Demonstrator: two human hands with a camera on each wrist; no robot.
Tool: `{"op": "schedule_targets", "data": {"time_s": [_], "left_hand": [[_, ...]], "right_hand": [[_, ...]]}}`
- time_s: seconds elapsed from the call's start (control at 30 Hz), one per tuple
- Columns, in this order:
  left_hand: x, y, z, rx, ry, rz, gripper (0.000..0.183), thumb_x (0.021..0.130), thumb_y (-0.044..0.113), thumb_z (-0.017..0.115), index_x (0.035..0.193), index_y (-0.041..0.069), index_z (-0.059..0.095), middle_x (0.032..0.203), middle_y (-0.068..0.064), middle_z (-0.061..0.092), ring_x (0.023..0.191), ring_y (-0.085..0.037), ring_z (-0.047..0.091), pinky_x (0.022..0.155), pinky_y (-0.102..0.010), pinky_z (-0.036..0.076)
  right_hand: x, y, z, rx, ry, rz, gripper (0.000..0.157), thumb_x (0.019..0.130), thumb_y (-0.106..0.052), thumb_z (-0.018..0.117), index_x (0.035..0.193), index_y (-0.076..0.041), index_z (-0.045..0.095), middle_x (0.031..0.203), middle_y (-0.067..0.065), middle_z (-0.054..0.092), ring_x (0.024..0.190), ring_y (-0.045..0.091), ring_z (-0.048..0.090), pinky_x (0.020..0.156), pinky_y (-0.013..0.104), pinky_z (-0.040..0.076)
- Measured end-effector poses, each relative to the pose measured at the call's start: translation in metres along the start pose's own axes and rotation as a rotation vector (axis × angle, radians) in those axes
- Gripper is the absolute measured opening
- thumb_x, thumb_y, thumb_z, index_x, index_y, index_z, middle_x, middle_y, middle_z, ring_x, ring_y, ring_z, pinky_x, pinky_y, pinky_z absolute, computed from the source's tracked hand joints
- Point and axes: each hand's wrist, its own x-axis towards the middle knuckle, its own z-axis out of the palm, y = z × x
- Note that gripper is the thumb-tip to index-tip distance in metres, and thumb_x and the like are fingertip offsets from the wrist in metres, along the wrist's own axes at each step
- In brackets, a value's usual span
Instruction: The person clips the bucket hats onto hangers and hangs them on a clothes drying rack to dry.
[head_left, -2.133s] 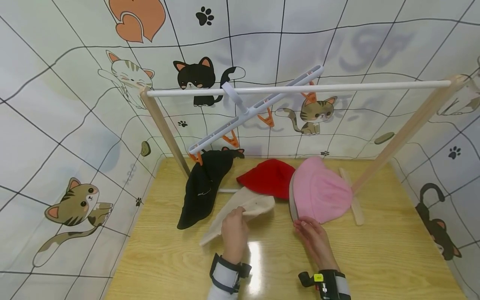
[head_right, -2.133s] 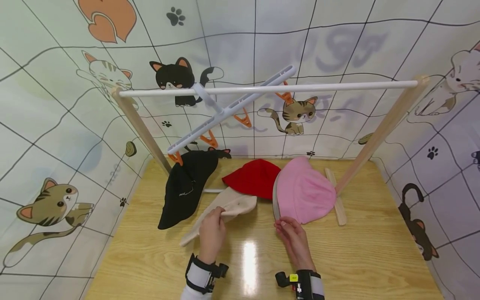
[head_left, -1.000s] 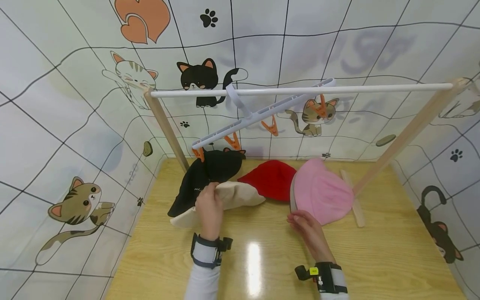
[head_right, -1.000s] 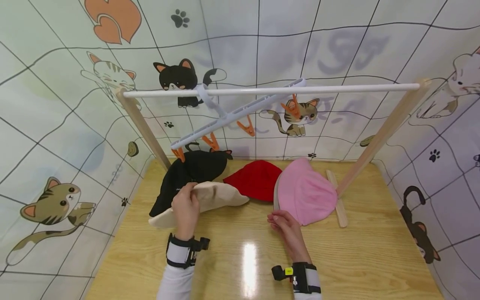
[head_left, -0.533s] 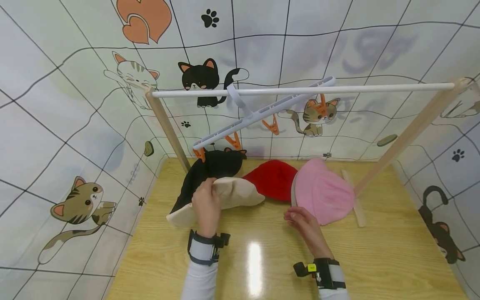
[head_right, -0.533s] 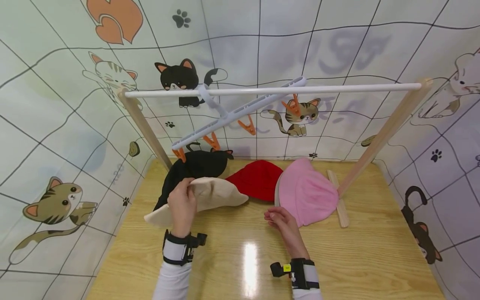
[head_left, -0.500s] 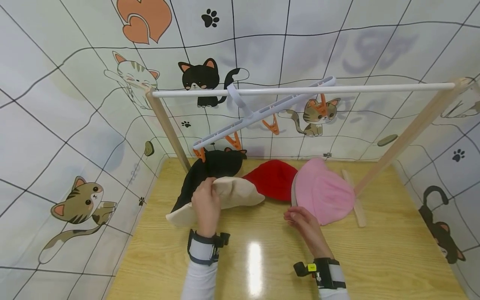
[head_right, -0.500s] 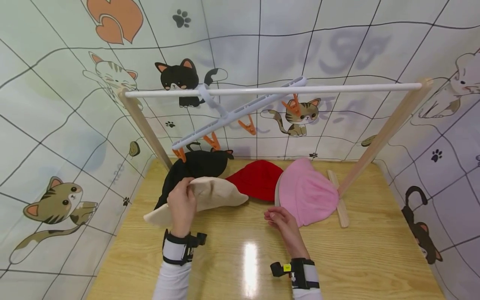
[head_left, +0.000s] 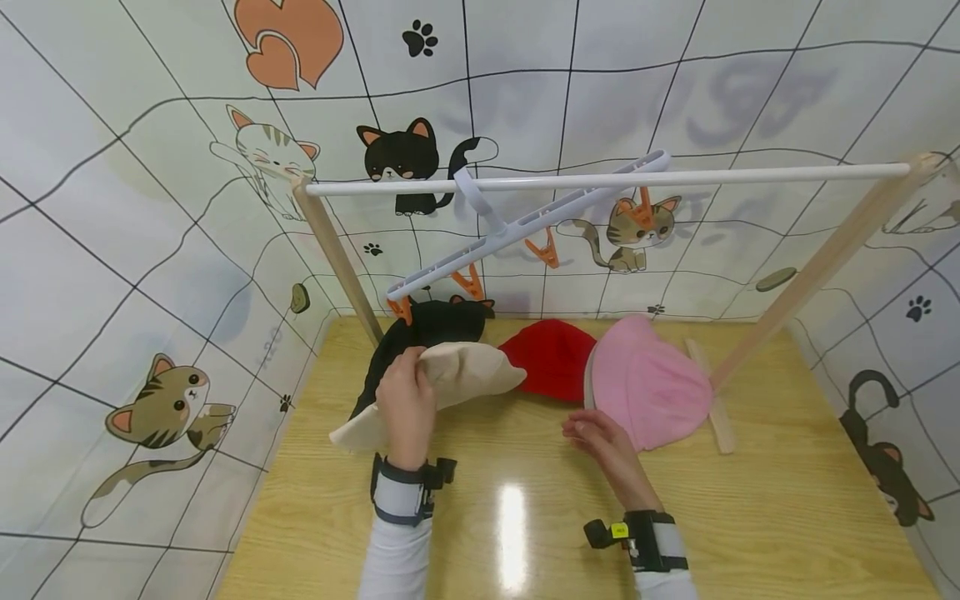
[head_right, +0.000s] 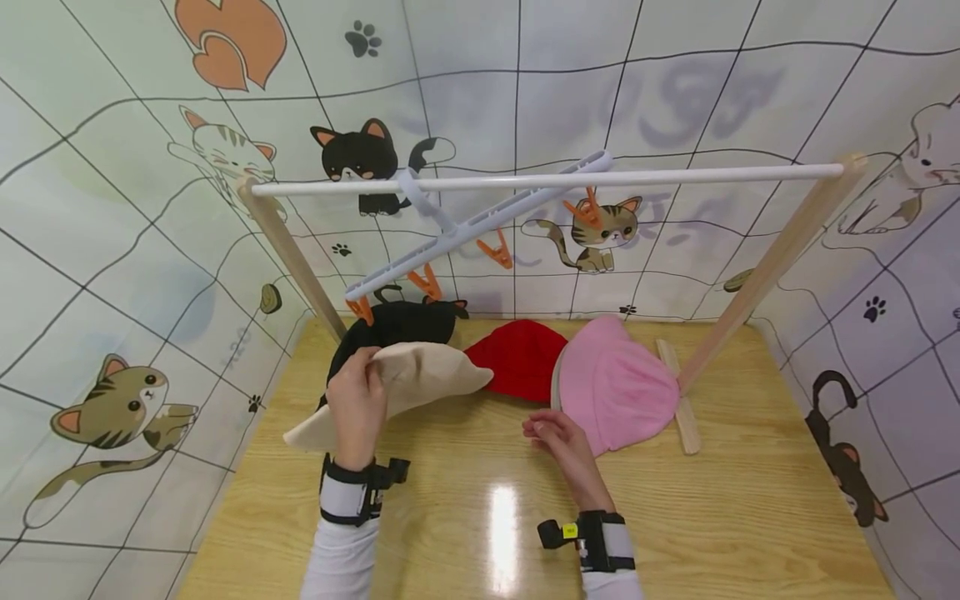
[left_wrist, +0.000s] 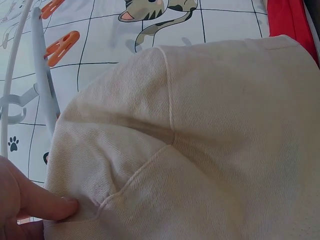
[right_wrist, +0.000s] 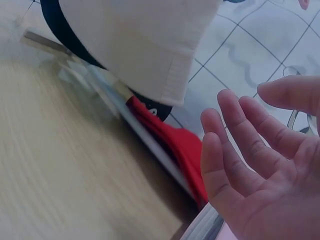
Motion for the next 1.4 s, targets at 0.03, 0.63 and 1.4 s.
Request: {"op": "schedule_targets", "data": {"time_s": [0.03,0.63,1.4], "left_hand": [[0.000,0.000,0.000,0.000,0.003,0.003,0.012,0.088,-0.007,0.059,0.095,-0.001,0.067,0.083,-0.016,0.067,0.073,-0.035,0.063,0.063,-0.050,0.048],[0.008,0.006,0.009,-0.009,-0.037,-0.031,0.015,0.091,-0.003,0.058,0.100,0.002,0.068,0.085,-0.014,0.067,0.074,-0.032,0.063,0.062,-0.048,0.048],[0.017,0.003,0.016,0.027,-0.069,-0.048,0.016,0.091,-0.004,0.056,0.098,0.002,0.069,0.084,-0.014,0.067,0.073,-0.032,0.063,0.061,-0.048,0.048]], "right_hand": [[0.002,-0.001,0.000,-0.011,-0.011,-0.011,0.033,0.100,-0.017,0.053,0.124,0.005,0.052,0.118,0.028,0.058,0.105,0.020,0.061,0.092,0.035,0.047],[0.065,-0.086,0.025,-0.201,-0.159,-0.177,0.025,0.098,-0.011,0.056,0.119,0.002,0.056,0.111,0.021,0.063,0.103,0.032,0.060,0.087,0.028,0.049],[0.136,-0.167,0.068,-0.407,-0.308,-0.283,0.027,0.096,-0.011,0.056,0.120,0.003,0.057,0.116,0.020,0.061,0.104,0.036,0.058,0.091,0.046,0.046]]}}
